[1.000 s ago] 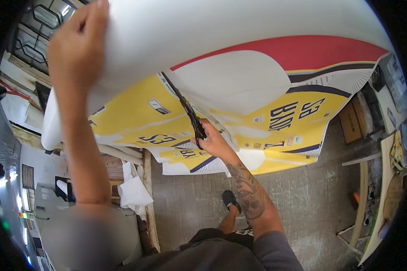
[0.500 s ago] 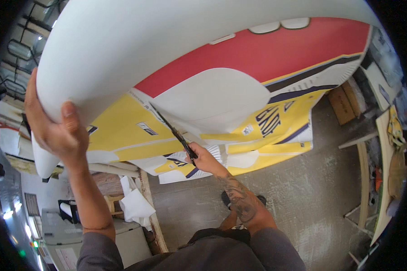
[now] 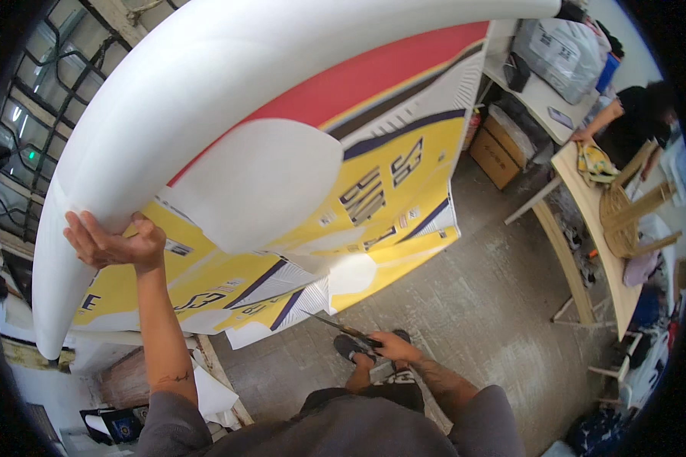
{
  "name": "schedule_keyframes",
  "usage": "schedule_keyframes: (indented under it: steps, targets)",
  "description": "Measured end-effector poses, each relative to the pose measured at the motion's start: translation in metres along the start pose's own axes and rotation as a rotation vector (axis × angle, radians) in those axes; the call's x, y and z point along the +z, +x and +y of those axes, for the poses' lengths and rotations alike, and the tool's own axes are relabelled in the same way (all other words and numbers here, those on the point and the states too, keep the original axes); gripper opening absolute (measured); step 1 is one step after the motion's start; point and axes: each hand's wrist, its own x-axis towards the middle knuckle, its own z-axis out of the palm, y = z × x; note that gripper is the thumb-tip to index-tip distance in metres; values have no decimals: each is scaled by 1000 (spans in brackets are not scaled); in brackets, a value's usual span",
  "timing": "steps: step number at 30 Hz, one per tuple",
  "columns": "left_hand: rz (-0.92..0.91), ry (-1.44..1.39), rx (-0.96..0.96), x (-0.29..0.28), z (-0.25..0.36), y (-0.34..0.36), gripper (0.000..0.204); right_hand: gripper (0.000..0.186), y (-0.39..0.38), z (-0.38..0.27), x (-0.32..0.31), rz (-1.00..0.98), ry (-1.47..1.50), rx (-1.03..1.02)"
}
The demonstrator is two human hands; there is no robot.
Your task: The person uses scissors to cut printed jersey designs from a large roll of vinyl or paper. They unroll sections, cut along the printed outlines, and separate the pieces, which are then placed on the floor.
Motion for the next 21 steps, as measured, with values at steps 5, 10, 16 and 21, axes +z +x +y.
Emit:
schedule_keyframes:
  steps: [5,10,16,21]
  targets:
    - [90,0,67,19,-3,-46,72,29,-128,59,10,-88,12,470]
    - [-46,-132,-20,-36,15,-37,64,23,-183,90,23,54,93,756]
    - [-173,-115,-95,-128,-5,18,54,20,-172,97,15,116,-104,438]
    - [-58,-211,-26,-130,-7,68,49,30,-85,58,7,150,48,183]
